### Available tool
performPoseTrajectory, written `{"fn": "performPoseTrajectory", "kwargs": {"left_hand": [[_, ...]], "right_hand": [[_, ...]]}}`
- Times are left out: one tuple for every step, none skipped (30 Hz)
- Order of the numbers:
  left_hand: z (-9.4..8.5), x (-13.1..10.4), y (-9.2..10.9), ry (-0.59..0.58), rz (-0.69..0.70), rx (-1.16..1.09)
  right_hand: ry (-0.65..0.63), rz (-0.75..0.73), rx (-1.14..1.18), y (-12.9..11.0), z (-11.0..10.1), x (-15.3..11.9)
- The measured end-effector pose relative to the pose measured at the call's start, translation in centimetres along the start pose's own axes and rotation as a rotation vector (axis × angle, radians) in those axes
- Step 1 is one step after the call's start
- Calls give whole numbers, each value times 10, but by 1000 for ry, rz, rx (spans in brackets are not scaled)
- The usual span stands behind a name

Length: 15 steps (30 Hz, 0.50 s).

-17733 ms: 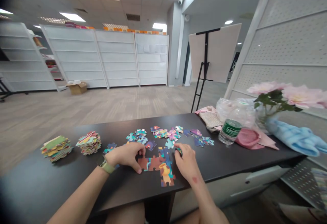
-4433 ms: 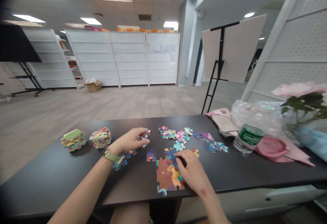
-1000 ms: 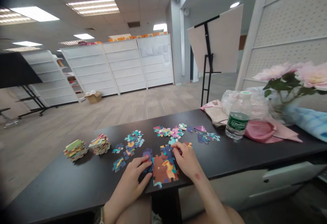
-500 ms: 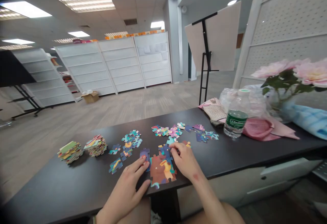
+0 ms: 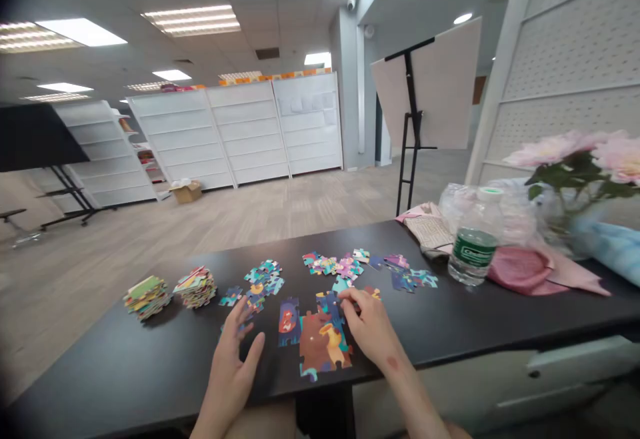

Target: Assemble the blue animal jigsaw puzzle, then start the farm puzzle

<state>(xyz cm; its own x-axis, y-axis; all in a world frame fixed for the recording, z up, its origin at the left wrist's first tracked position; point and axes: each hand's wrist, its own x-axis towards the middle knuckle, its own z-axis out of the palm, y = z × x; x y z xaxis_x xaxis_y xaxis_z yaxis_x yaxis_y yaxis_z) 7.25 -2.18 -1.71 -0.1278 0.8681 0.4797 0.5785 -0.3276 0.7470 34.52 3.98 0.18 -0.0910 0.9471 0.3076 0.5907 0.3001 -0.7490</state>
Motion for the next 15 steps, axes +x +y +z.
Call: {"fn": "performPoseTrajectory", "kwargs": {"left_hand": [[-2, 0, 3, -37, 20, 9], [-3, 1, 8, -104, 53, 28], [-4, 1, 13, -192, 92, 56], [-5, 1, 19, -290, 133, 93], [-5, 0, 25, -375, 167, 136], [-5, 0, 30, -432, 192, 182], [-5, -1, 34, -466, 205, 225], [-6, -3, 36, -484, 210, 258], [-6, -4, 37, -491, 210, 275], [-6, -4, 37, -496, 211, 272], [-6, -3, 37, -500, 215, 251], [-5, 1, 38, -509, 227, 217], [-4, 9, 39, -521, 251, 179], [0, 20, 41, -533, 281, 150], [6, 35, 43, -551, 320, 139]], "right_hand": [[4, 4, 1, 1, 0, 0], [6, 7, 4, 2, 0, 1], [5, 7, 7, 3, 1, 1], [1, 6, 11, 3, 1, 1], [-3, 3, 13, 4, 0, 1], [-6, 1, 13, 4, 0, 1], [-5, 1, 10, 4, 0, 0], [-3, 2, 4, 4, 0, 0], [0, 5, -2, 3, 0, 0], [0, 4, -11, 2, 1, 0], [1, -2, -22, 2, 2, 0], [2, -15, -37, 1, 3, 0], [3, -35, -56, 1, 5, 0], [6, -60, -77, 0, 6, 1], [11, -88, -100, -1, 8, 2]]}}
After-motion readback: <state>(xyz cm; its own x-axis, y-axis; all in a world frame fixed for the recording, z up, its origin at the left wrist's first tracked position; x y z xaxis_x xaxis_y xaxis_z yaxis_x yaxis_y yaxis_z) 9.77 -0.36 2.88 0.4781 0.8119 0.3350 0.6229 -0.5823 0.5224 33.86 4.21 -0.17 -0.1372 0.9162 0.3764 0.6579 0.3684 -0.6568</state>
